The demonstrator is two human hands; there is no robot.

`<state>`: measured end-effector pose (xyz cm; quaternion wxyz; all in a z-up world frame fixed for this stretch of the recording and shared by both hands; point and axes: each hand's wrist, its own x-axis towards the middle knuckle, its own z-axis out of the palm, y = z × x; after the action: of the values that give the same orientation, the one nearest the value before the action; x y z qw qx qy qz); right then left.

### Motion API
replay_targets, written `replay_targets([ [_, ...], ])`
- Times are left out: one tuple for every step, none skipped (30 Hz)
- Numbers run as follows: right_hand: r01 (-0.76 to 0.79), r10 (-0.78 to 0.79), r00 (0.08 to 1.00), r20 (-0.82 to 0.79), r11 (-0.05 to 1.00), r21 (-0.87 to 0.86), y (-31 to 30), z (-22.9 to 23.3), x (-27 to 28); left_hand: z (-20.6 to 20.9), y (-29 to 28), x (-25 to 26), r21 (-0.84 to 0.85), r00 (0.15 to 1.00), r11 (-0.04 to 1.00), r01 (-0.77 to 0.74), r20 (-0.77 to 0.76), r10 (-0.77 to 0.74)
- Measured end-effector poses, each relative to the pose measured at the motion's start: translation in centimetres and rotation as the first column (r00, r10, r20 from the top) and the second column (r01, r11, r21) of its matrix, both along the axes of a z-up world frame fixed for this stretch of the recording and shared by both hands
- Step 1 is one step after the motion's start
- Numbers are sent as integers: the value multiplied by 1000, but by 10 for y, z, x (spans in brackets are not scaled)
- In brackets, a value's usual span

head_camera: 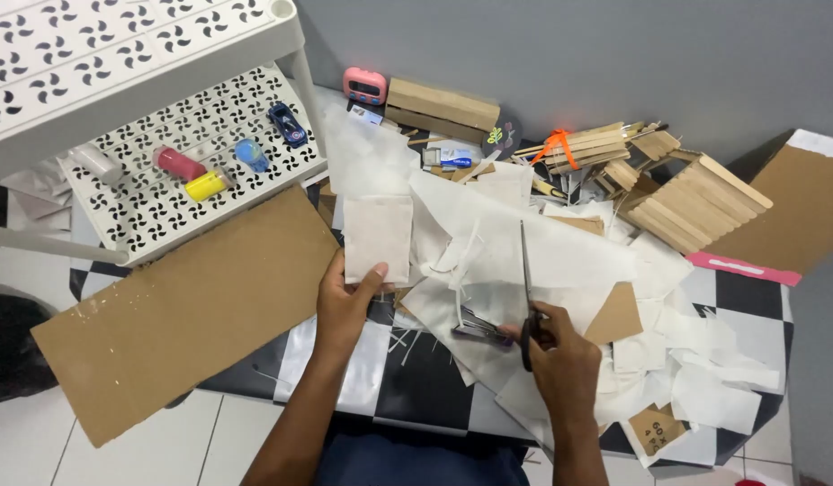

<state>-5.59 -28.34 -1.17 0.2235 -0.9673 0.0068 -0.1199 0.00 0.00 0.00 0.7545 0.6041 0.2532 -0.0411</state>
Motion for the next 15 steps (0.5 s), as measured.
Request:
replay_targets([
  [-2,2,1000,-2,1000,-1,-3,4,3,-5,1,-1,-1,1000,1000,-2,-2,2],
  [10,31,984,176,973,-229,-6,8,6,-10,2,-2,26,1000,1000,16,-11,-15],
  [66,97,935,341,896,-439,-10,11,9,-16,3,-1,53,999,998,38,-15,-37],
  [70,96,934,343,896,-440,-15,7,14,-24,4,-2,52,999,998,40,-12,-39],
  [97,51,949,312,891,-443,-18,2,16,-33,6,-4,48,998,998,44,45,-47],
  [125,6,960,280,886,-447,-22,-3,18,-42,8,-6,44,993,998,49,102,-54],
  [121,8,960,278,887,-446,-19,-3,17,-42,11,-8,46,994,998,47,100,-51],
  [128,-65,973,222,950,-283,-15,-4,16,-43,15,-11,29,978,996,90,188,-94],
  [137,-119,981,155,984,-114,-11,-4,17,-43,19,-13,16,953,992,126,277,-126],
  [126,-108,982,155,985,-114,-6,-1,20,-44,20,-13,17,954,993,115,277,-115],
  [179,-179,984,7,980,-84,-2,2,20,-45,20,-14,14,942,992,123,314,-121],
  [236,-243,960,-142,970,-62,1,6,20,-46,20,-15,13,928,991,130,349,-126],
  [238,-245,960,-139,969,-61,2,9,20,-48,21,-16,14,927,991,132,353,-128],
  [238,-240,952,-188,971,-34,2,13,20,-51,22,-17,31,922,990,139,360,-141],
  [237,-232,943,-239,971,-8,2,17,18,-53,22,-19,46,918,988,145,365,-152],
])
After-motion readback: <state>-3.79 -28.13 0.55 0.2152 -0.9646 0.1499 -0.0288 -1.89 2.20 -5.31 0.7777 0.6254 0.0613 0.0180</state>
